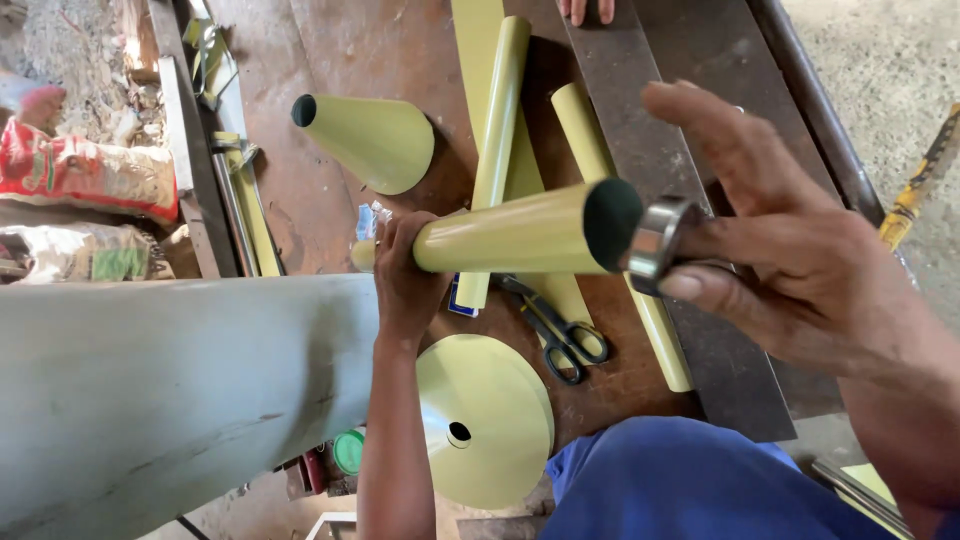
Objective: Fitting yellow plastic tubes over metal rods, scraping edges with a metal tool, and measuring components in a fabrication shop.
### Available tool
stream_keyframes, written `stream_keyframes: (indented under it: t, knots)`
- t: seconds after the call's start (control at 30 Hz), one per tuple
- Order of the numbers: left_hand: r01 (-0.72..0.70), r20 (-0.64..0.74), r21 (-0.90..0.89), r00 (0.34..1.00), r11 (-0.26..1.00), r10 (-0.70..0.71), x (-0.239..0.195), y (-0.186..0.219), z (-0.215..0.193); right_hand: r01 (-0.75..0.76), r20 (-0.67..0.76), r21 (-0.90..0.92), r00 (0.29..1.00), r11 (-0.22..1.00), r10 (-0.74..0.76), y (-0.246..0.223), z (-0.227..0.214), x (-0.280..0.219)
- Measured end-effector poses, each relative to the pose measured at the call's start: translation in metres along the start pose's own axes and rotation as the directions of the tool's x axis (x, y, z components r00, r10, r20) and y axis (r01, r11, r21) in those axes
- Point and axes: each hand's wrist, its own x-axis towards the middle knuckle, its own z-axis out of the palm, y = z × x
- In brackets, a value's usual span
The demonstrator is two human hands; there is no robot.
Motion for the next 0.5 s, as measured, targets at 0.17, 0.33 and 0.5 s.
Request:
stream_keyframes:
  t: [0.17, 0.33, 0.5]
  knots:
    - [-0.019, 0.033, 0.103, 0.999, 0.994, 0.016, -0.005, -0.002, 0.000, -0.027, 0.098, -0.096, 0.995, 0.995, 0.036, 0.012, 0.004, -0.003]
    - [-0.080, 0.055, 0.126, 0.996, 0.989, 0.074, 0.000, -0.001, 0.002, -0.080, 0.186, -0.220, 0.975, 0.972, 0.122, 0.018, 0.011, -0.005]
    - [-0.083, 0.061, 0.131, 0.995, 0.988, 0.076, 0.001, -0.005, 0.007, -0.094, 0.170, -0.195, 0.977, 0.976, 0.128, 0.019, 0.011, -0.008]
